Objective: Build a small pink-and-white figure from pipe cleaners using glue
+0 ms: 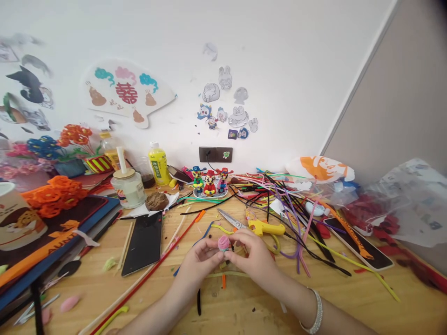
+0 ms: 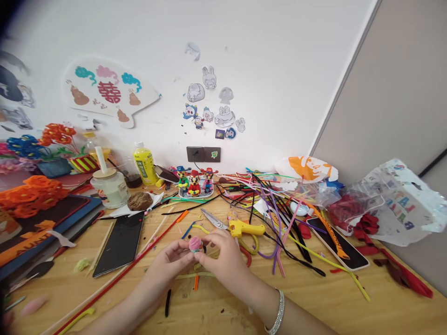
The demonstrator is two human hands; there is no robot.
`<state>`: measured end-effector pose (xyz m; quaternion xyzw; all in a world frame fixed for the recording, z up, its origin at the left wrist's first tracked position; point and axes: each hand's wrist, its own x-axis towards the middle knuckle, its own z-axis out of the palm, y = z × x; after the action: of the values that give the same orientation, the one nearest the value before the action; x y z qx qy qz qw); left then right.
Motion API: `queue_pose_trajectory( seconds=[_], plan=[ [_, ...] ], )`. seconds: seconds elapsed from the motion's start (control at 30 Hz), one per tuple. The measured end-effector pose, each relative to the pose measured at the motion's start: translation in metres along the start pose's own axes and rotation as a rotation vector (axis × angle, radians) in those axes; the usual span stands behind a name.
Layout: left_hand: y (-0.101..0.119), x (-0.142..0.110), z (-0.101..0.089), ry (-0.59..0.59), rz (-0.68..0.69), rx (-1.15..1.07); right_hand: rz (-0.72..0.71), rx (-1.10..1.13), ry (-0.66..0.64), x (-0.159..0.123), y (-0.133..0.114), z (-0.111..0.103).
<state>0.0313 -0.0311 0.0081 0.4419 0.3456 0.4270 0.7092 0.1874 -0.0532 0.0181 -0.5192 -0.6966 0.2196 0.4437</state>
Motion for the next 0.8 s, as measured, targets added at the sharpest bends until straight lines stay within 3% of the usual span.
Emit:
queue_pose_trajectory(
  seconds=[0.3, 0.47, 0.8],
  plan=[
    [-0.0015, -0.0029, 0.0011, -0.007, 0.011, 0.052, -0.055, -0.025, 0.074, -0.0009, -0.0076, -0.0001],
    [0.0010, -0.0040, 0.0039, 0.053, 0.040, 0.129, -0.048, 0.005, 0.083, -0.0015, -0.0085, 0.0003],
    [-0.0032, -0.0032, 0.0074, -0.023, 0.014, 0.001, 0.115, 0.434, -0.061, -0.0007, -0.0034, -0.0012]
  ],
)
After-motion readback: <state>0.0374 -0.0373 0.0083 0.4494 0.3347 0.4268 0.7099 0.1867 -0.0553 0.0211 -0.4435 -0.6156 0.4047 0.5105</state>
